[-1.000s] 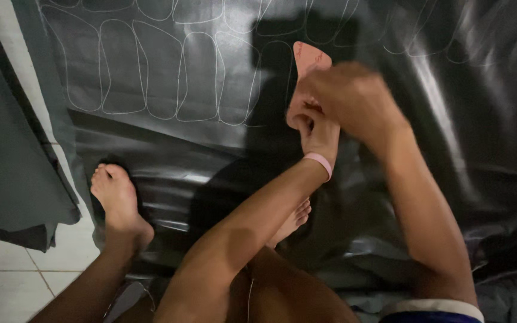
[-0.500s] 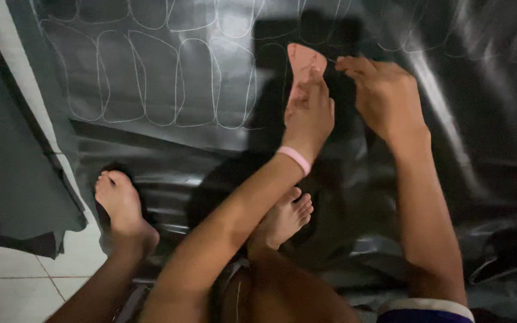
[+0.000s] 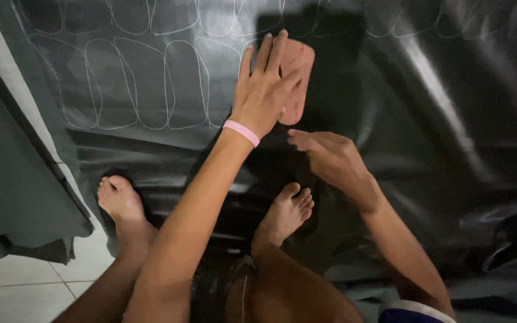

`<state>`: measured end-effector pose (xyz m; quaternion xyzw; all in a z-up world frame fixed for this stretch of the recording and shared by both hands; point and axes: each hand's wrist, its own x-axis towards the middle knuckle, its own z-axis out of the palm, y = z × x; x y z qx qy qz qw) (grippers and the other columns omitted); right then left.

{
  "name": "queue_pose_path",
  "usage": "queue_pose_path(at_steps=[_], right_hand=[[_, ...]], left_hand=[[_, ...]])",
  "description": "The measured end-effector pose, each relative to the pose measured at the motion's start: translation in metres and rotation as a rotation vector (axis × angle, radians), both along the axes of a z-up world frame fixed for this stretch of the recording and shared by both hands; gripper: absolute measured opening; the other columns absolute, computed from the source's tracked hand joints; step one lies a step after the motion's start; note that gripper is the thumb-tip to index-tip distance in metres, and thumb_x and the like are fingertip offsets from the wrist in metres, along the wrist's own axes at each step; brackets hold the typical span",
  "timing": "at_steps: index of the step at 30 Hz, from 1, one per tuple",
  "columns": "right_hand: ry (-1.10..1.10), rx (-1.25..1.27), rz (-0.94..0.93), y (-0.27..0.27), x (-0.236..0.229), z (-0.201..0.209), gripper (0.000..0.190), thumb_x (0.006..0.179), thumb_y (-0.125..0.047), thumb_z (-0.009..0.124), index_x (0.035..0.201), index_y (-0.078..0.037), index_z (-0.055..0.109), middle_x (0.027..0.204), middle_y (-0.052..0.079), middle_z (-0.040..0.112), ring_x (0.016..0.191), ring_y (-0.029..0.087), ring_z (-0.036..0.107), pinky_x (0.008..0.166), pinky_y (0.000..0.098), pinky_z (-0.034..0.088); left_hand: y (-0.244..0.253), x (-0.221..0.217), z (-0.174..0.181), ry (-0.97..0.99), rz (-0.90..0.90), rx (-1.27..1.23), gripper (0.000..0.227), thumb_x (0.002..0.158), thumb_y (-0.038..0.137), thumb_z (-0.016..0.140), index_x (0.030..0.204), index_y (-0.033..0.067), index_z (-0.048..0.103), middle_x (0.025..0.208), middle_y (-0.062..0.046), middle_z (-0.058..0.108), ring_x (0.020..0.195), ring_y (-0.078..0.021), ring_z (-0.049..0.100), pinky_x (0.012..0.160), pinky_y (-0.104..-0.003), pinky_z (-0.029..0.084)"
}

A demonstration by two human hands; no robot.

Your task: The person smooths a large sheet of dark material on the floor and repeatedly places a pink paper template on it, tracing its outline with a white marking tool. The person adjusts the template and material several times while continuing to trace multiple outlines.

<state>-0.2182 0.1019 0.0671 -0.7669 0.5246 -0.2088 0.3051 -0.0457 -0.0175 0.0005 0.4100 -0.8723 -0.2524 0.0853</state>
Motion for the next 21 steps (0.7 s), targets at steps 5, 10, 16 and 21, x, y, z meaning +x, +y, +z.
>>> queue_pose_path(at_steps=[5, 10, 16, 21], right_hand=[[0.025, -0.052, -0.020, -0.007, -0.002, -0.001, 0.034, 0.084, 0.011, 0.062, 0.114, -0.005, 0.062, 0.119, 0.009, 0.074, 0.103, 0.029, 0.074, 0.092, 0.0387, 0.060], [0.089, -0.035, -0.126, -0.015, -0.027, 0.004, 0.023, 0.095, 0.011, 0.063, 0.112, -0.004, 0.062, 0.121, 0.009, 0.075, 0.099, 0.026, 0.074, 0.086, 0.0388, 0.060], [0.076, -0.329, -0.291, -0.002, -0.060, 0.002, 0.016, 0.095, 0.017, 0.052, 0.108, 0.007, 0.051, 0.108, 0.023, 0.067, 0.101, 0.043, 0.072, 0.086, 0.0442, 0.061], [0.150, 0.042, -0.509, 0.019, -0.077, -0.022, 0.025, 0.104, -0.009, 0.069, 0.128, -0.005, 0.062, 0.115, 0.016, 0.058, 0.107, 0.033, 0.057, 0.091, 0.0426, 0.051]], left_hand=[[0.001, 0.001, 0.004, -0.060, -0.004, -0.016, 0.051, 0.072, 0.017, 0.087, 0.122, 0.0221, 0.074, 0.163, -0.019, 0.030, 0.150, -0.0385, 0.033, 0.120, -0.062, 0.026], [-0.015, -0.007, 0.016, -0.107, -0.047, -0.067, 0.063, 0.063, 0.016, 0.084, 0.123, 0.0097, 0.070, 0.151, -0.021, 0.040, 0.140, -0.0421, 0.042, 0.117, -0.054, 0.034], [-0.006, -0.022, 0.026, 0.405, 0.164, 0.279, 0.027, 0.099, 0.002, 0.066, 0.125, 0.0049, 0.060, 0.133, -0.009, 0.056, 0.117, -0.0264, 0.063, 0.100, -0.036, 0.053], [0.051, -0.041, 0.015, 0.301, -0.211, 0.039, 0.030, 0.085, 0.018, 0.076, 0.112, 0.0109, 0.067, 0.123, -0.006, 0.060, 0.124, -0.0245, 0.059, 0.115, -0.045, 0.044]])
